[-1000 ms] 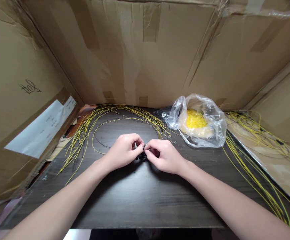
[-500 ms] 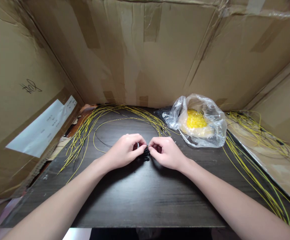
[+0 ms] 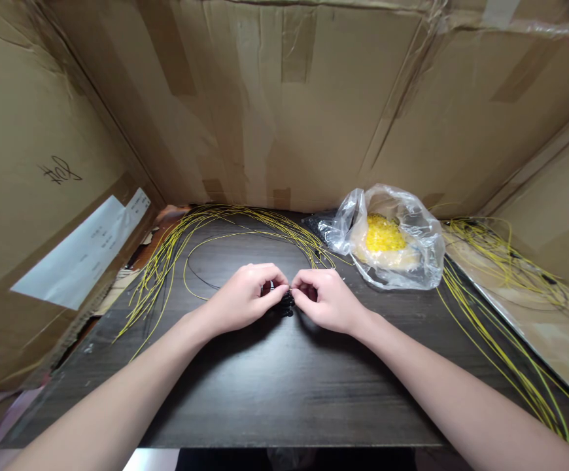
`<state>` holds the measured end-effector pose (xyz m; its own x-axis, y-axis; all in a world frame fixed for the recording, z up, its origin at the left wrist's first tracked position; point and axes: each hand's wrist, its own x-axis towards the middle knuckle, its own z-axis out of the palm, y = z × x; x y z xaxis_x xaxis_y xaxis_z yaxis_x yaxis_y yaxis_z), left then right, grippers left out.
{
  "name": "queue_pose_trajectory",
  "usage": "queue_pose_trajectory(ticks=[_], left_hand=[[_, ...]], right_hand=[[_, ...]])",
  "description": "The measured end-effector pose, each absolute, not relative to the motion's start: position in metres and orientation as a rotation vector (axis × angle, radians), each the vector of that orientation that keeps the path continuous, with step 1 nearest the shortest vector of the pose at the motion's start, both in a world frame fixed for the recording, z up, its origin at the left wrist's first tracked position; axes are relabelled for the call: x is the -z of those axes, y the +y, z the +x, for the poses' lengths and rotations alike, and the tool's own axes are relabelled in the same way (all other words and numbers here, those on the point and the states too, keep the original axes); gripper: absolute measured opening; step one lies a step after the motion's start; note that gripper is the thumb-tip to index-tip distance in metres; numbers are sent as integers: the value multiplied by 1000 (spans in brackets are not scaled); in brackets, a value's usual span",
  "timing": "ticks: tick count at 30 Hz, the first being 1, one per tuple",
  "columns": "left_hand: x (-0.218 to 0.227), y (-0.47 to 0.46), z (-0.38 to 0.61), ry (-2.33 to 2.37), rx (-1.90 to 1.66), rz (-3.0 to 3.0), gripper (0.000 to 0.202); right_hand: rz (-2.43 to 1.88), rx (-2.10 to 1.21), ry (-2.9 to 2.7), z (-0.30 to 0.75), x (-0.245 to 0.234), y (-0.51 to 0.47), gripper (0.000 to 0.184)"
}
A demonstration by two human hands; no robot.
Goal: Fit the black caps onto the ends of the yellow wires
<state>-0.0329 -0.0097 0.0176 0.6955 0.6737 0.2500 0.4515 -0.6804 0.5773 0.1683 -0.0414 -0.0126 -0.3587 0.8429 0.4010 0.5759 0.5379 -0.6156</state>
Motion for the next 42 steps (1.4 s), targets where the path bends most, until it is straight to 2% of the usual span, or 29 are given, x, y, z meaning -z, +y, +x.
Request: queue_pose_trajectory(ticks=[26,34,42], left_hand=[[-20,-12,-32,916,-664,2328,15],[-23,-9,-35,781,-556,1970,25],[-23,-11,-33,846,-492,1975,36]], right_hand=[[-1058,-521,-2027,168,10,-43,12],[-992,-448,-2083,170,8,-44,10],[-944,-401,-2191,170,10,-47,8]])
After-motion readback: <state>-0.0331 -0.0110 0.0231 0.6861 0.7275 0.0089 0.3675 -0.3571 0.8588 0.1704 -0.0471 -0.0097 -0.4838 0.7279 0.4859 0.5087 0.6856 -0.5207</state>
